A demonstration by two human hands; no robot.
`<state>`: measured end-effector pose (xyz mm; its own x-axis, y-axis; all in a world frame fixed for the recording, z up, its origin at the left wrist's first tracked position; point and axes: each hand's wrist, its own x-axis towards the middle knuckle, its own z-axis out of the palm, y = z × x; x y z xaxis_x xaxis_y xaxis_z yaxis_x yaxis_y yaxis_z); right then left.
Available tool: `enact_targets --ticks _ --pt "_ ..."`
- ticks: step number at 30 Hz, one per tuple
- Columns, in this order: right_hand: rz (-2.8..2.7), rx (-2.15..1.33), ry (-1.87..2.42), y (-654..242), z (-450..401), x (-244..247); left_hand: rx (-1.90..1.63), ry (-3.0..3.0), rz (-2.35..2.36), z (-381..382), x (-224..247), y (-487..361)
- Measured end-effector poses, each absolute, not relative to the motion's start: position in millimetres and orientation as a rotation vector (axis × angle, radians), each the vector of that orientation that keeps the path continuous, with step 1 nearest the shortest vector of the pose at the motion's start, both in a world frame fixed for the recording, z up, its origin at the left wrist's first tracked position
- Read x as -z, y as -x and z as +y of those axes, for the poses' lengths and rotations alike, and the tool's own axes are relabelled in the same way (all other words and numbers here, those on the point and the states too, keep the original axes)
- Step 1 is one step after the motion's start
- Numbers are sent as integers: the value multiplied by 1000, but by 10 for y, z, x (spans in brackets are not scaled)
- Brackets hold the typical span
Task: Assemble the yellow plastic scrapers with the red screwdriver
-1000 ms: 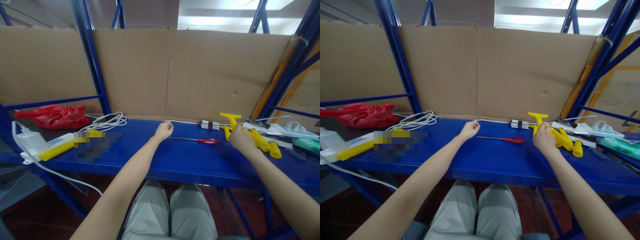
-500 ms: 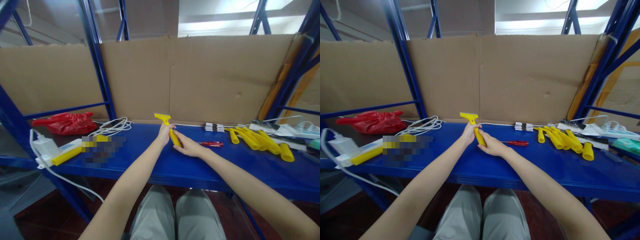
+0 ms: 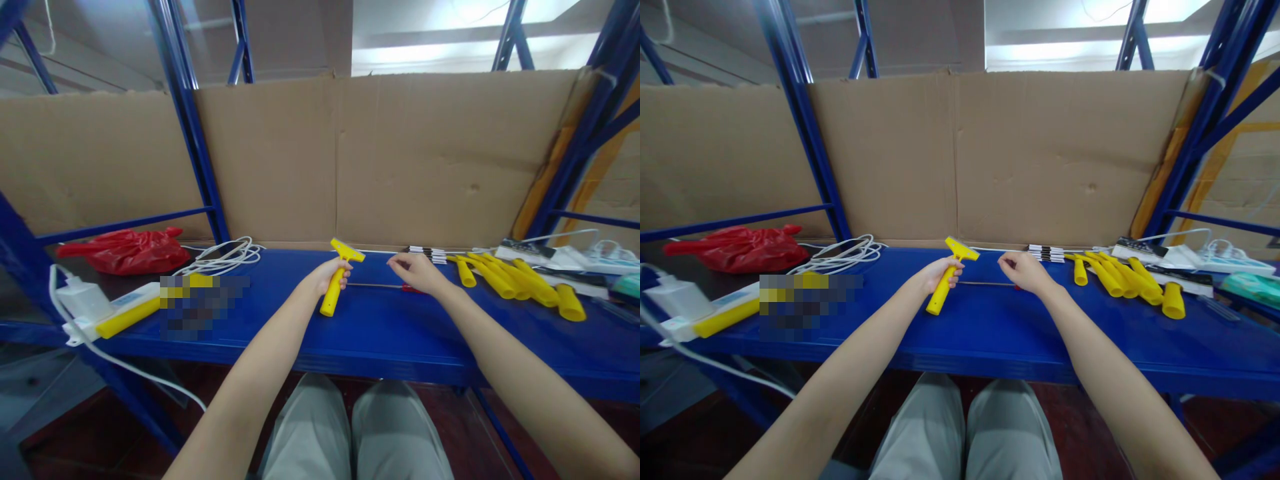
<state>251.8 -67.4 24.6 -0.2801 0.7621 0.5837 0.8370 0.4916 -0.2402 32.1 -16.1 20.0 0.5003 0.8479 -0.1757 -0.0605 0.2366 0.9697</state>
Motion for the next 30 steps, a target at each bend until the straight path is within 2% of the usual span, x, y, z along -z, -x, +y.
enact_targets --ticks 7,14,24,28,30 --pt "-2188 246 1587 -2856 -584 -212 -606 -1368 776 -242 -221 -338" --pt "-2112 97 1675 -2998 -637 -138 -521 -1754 905 -285 -247 -337" --pt "-2169 -156 1757 -3098 -643 -142 -702 -2344 1405 -183 -210 -233" --pt "-2182 -212 1762 -3096 -653 -141 -584 -2497 1396 -138 -163 -223" --pt "-2177 -229 1774 -3090 -660 -138 -634 -2531 1325 -118 -128 -230"
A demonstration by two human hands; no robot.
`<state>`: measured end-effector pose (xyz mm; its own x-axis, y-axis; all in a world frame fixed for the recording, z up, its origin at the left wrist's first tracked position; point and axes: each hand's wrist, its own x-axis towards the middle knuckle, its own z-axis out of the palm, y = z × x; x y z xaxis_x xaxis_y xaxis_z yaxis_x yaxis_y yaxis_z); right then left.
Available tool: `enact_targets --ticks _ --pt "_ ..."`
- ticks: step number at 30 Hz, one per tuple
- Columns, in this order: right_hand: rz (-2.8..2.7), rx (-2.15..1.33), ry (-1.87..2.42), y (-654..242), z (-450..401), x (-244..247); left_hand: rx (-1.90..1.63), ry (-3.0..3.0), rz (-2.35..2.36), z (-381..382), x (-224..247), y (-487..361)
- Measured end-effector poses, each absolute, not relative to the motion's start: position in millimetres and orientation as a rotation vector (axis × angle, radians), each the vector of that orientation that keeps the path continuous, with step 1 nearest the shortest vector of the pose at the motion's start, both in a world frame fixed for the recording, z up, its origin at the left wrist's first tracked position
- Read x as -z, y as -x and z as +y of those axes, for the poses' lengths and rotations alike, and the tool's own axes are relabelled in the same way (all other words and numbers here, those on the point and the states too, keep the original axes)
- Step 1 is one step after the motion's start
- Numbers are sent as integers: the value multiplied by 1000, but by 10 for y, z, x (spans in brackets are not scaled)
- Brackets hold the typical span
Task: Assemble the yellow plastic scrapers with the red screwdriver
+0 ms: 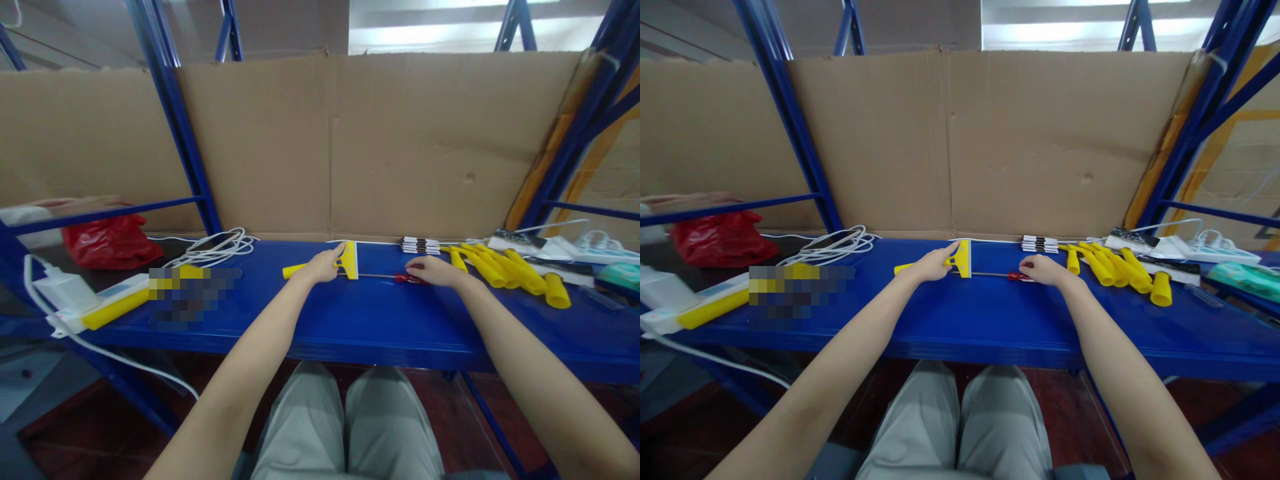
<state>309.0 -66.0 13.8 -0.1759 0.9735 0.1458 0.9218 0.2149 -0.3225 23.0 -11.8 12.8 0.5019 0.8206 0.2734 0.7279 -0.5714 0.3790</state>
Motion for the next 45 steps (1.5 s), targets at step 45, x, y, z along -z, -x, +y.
enact_targets --ticks 45 --pt "-2139 71 1644 -3032 -656 -48 -588 -1403 1002 -91 -181 -53"
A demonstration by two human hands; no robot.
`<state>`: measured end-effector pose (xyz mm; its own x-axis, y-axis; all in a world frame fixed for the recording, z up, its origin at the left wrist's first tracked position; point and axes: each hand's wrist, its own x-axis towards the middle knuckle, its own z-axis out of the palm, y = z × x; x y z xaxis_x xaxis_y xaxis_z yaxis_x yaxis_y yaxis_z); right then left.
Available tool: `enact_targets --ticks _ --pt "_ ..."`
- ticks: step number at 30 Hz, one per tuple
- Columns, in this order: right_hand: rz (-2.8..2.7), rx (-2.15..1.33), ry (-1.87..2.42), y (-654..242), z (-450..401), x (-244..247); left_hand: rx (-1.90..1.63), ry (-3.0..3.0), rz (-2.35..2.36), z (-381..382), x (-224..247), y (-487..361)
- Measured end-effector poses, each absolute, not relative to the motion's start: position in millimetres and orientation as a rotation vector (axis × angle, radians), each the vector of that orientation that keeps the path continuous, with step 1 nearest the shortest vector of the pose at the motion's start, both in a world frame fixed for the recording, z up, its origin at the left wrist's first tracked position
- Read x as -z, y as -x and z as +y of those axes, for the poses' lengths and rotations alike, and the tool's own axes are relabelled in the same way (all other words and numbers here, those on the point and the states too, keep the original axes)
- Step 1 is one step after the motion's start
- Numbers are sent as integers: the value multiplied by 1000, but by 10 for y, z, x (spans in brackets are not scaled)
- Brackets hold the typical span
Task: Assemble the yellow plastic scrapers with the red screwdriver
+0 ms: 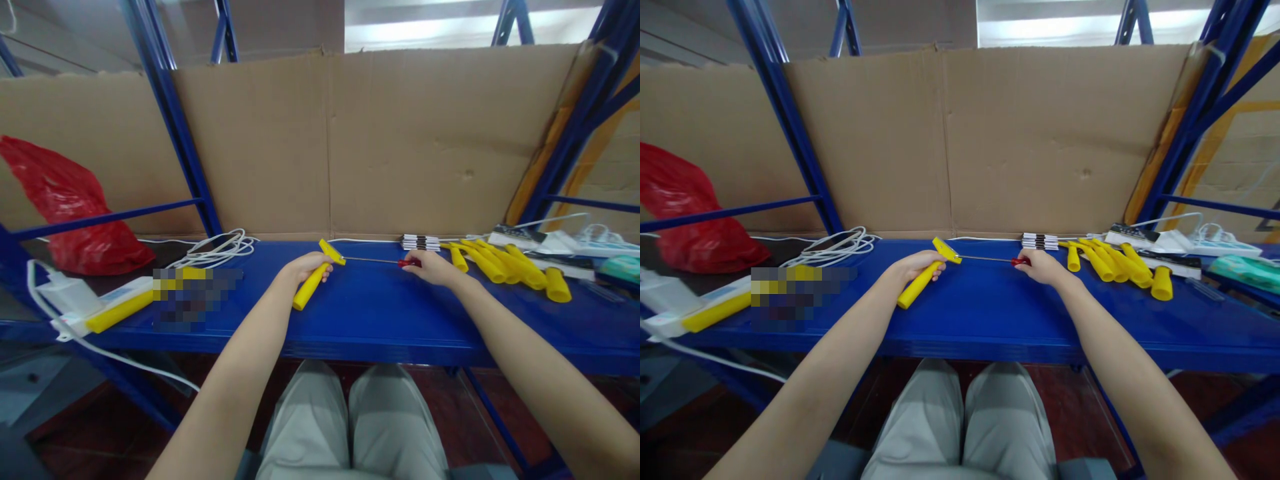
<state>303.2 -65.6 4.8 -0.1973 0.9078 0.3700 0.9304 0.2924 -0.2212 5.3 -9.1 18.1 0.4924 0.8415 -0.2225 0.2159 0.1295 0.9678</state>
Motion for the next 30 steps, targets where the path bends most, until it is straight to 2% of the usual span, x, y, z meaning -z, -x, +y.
enact_targets --ticks 30 --pt "-2173 97 1690 -3034 -659 -52 -661 -1400 1034 -104 -192 -83"
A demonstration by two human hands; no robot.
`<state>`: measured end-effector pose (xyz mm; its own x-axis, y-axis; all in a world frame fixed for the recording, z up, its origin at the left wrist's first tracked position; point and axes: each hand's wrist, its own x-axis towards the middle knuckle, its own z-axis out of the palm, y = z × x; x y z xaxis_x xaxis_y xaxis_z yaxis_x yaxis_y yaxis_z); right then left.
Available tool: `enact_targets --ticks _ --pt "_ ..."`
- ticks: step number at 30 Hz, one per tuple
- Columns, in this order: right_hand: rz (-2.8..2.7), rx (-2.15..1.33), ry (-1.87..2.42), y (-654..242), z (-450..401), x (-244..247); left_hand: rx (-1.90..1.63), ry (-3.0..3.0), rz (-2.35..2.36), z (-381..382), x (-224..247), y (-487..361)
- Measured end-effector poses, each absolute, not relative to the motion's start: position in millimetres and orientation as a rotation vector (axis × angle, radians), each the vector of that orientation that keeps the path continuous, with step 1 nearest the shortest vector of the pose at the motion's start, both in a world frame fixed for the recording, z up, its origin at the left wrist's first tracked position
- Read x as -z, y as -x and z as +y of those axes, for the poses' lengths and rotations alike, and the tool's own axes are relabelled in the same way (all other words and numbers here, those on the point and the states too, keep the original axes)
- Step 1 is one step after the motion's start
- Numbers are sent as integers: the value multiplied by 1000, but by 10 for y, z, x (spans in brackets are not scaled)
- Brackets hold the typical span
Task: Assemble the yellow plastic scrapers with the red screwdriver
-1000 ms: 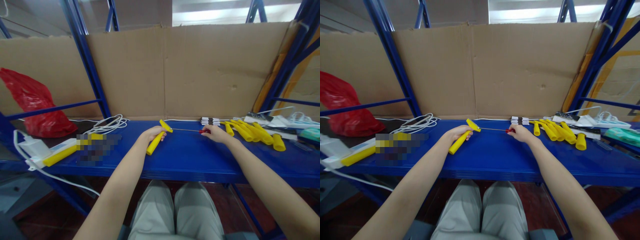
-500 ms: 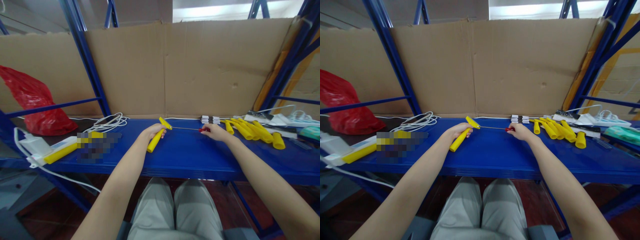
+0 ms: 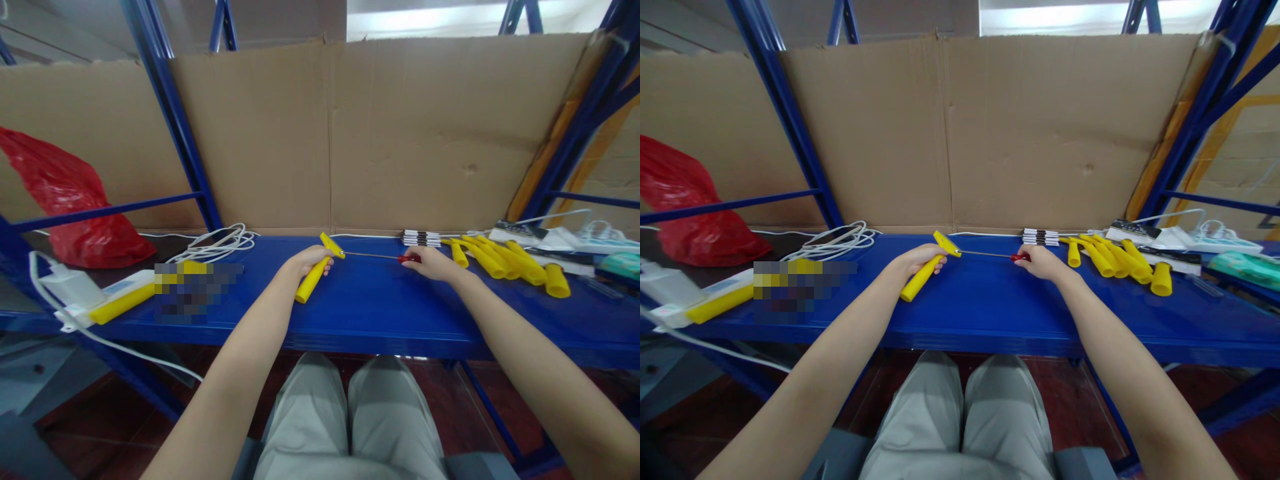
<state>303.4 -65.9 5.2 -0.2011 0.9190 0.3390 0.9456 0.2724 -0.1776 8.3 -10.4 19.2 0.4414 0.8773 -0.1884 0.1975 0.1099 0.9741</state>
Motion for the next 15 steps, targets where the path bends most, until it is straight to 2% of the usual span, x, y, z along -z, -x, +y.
enact_targets --ticks 6,15 --pt "-2193 154 1699 -3009 -673 -69 -660 -1427 1059 -135 -203 -108" --pt "-2239 502 1689 -2883 -766 -135 -696 -1457 1120 -80 -168 -129"
